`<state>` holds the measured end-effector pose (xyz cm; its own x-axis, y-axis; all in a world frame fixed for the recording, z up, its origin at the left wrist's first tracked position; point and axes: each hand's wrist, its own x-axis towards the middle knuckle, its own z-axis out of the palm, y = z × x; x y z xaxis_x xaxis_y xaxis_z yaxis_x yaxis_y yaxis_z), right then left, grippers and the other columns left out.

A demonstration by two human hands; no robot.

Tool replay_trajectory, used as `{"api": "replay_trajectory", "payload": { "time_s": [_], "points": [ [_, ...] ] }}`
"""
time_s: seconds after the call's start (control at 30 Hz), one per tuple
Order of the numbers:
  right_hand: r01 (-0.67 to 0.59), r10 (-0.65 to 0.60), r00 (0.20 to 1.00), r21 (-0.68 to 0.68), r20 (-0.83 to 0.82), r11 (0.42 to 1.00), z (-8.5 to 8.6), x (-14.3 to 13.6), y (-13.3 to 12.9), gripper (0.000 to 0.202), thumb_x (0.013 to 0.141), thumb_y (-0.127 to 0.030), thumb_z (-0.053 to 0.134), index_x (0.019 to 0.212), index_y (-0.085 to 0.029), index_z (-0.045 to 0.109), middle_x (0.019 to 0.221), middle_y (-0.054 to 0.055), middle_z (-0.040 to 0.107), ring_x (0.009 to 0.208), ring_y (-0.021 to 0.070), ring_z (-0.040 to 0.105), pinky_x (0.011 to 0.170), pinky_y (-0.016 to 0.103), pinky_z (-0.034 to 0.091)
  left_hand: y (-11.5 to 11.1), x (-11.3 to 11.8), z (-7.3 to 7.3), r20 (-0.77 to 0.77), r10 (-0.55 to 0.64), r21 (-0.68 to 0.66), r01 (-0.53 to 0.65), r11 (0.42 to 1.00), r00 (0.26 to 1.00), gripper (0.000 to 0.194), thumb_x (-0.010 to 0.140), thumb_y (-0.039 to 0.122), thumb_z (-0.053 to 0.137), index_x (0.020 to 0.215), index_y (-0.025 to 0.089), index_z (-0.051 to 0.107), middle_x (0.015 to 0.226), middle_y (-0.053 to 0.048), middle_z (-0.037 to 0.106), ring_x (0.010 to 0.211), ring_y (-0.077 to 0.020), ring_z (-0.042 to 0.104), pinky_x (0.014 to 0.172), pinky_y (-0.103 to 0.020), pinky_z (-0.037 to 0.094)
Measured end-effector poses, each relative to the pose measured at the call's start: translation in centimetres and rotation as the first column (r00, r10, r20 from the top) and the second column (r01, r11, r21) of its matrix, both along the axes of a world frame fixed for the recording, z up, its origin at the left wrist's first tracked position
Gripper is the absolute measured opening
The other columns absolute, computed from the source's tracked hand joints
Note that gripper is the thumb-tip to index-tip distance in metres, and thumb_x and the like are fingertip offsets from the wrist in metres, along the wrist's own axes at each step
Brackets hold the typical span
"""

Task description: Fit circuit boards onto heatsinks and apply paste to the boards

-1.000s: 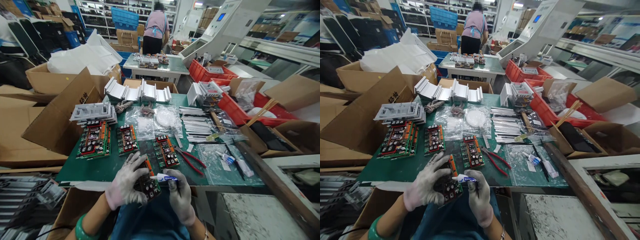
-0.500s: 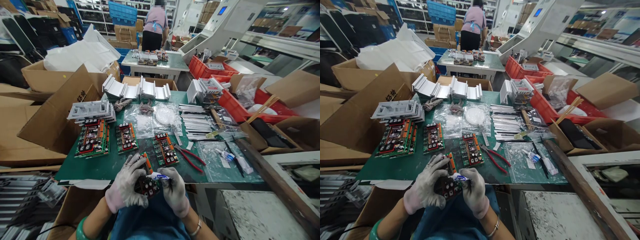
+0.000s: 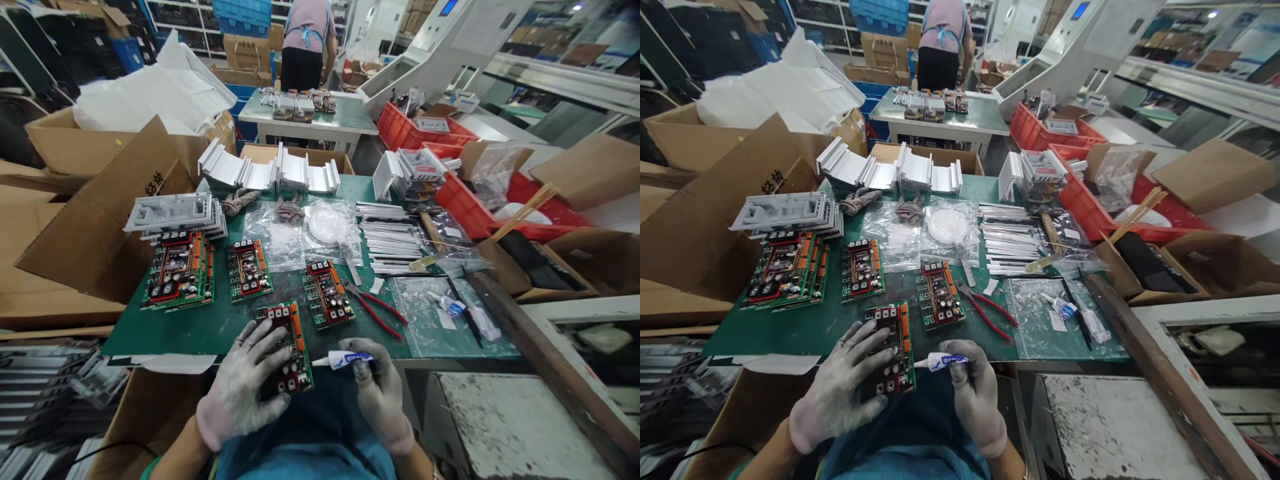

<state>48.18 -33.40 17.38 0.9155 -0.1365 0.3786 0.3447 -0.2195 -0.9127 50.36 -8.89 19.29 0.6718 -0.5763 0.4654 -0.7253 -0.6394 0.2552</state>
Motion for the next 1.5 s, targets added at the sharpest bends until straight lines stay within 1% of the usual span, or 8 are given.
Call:
{"api": "replay_trajectory", "payload": {
  "time_s": [0.23, 0.43, 0.67, 0.83, 1.13, 1.27, 1.4, 1.5],
  "points": [
    [-0.078, 0.080, 0.996, -0.053, 0.034, 0.996, 0.0, -0.9, 0.3, 0.018, 0.100, -0.037, 0.049, 0.104, -0.027, 0.062, 0.091, 0.002, 0.071, 0.082, 0.0147, 0.070, 0.070, 0.023, 0.058, -2.6, -2.3, 0.0, -0.015, 0.296, -0.138, -0.295, 0.946, 0.955, 0.019, 0.084, 0.041, 0.061, 0.088, 0.022, 0.057, 0.088, -0.005, 0.064, 0.088, -0.0245, 0.061, 0.076, -0.038, 0.049],
    [-0.140, 0.144, 0.988, -0.078, 0.051, 0.987, 0.3, -0.6, 0.5, 0.016, 0.100, -0.036, 0.049, 0.104, -0.025, 0.061, 0.089, 0.003, 0.070, 0.079, 0.0154, 0.070, 0.067, 0.025, 0.058, -4.0, -2.2, -0.2, -0.047, 0.274, -0.158, -0.278, 0.947, 0.961, 0.010, 0.084, 0.021, 0.057, 0.075, 0.021, 0.053, 0.080, -0.003, 0.062, 0.082, -0.0207, 0.060, 0.076, -0.035, 0.049],
    [-0.177, 0.205, 0.967, -0.178, 0.152, 0.968, 0.4, -0.1, 0.7, 0.019, 0.102, -0.037, 0.044, 0.108, -0.025, 0.058, 0.088, 0.005, 0.070, 0.078, 0.0172, 0.070, 0.067, 0.029, 0.059, -1.8, -2.0, -0.8, 0.028, 0.200, -0.170, -0.193, 0.966, 0.979, 0.022, 0.088, 0.043, 0.062, 0.093, 0.022, 0.058, 0.096, -0.007, 0.067, 0.098, -0.0262, 0.063, 0.087, -0.043, 0.053],
    [-0.212, 0.253, 0.953, -0.230, 0.165, 0.950, 0.7, 0.3, 0.6, 0.019, 0.102, -0.036, 0.042, 0.109, -0.025, 0.057, 0.088, 0.005, 0.069, 0.077, 0.0171, 0.068, 0.067, 0.029, 0.057, -0.2, -2.1, -1.4, 0.020, 0.173, -0.066, -0.172, 0.983, 0.985, 0.018, 0.091, 0.038, 0.057, 0.094, 0.020, 0.056, 0.117, -0.015, 0.065, 0.121, -0.0336, 0.055, 0.092, -0.053, 0.052],
    [-0.399, 0.398, 0.911, 0.016, -0.110, 0.917, 1.0, 0.9, -0.3, 0.026, 0.099, -0.046, 0.050, 0.100, -0.025, 0.064, 0.089, 0.004, 0.070, 0.077, 0.0156, 0.068, 0.067, 0.025, 0.055, 0.3, -2.5, -2.1, 0.012, 0.125, -0.065, -0.124, 0.990, 0.992, 0.018, 0.092, 0.034, 0.057, 0.103, 0.021, 0.062, 0.126, -0.012, 0.066, 0.130, -0.0312, 0.052, 0.098, -0.050, 0.052],
    [-0.230, 0.279, 0.934, 0.220, -0.225, 0.948, 1.5, 1.4, -0.1, 0.027, 0.092, -0.050, 0.060, 0.100, -0.025, 0.067, 0.090, 0.004, 0.074, 0.075, 0.0168, 0.071, 0.064, 0.025, 0.058, 0.3, -2.5, -2.0, 0.000, 0.114, -0.071, -0.114, 0.991, 0.993, 0.015, 0.090, 0.030, 0.058, 0.101, 0.021, 0.063, 0.125, -0.010, 0.067, 0.130, -0.0297, 0.052, 0.102, -0.049, 0.051],
    [-0.068, 0.073, 0.984, 0.032, -0.162, 0.997, 2.8, 2.9, 0.5, 0.019, 0.091, -0.039, 0.063, 0.103, -0.024, 0.068, 0.094, 0.005, 0.075, 0.083, 0.0199, 0.072, 0.070, 0.029, 0.059, 0.2, -2.4, -1.4, 0.001, 0.084, -0.068, -0.083, 0.994, 0.996, 0.016, 0.094, 0.030, 0.052, 0.102, 0.020, 0.062, 0.123, -0.009, 0.068, 0.125, -0.0273, 0.057, 0.100, -0.046, 0.053],
    [-0.060, 0.064, 0.998, -0.197, 0.010, 0.979, 3.7, 4.3, 1.3, 0.014, 0.093, -0.031, 0.059, 0.104, -0.025, 0.066, 0.097, 0.005, 0.074, 0.089, 0.0198, 0.071, 0.076, 0.031, 0.058, 0.3, -2.2, -0.8, -0.038, 0.058, -0.068, -0.061, 0.996, 0.998, 0.016, 0.095, 0.029, 0.051, 0.103, 0.019, 0.060, 0.124, -0.011, 0.067, 0.124, -0.0257, 0.059, 0.101, -0.043, 0.054]
  ]
}}
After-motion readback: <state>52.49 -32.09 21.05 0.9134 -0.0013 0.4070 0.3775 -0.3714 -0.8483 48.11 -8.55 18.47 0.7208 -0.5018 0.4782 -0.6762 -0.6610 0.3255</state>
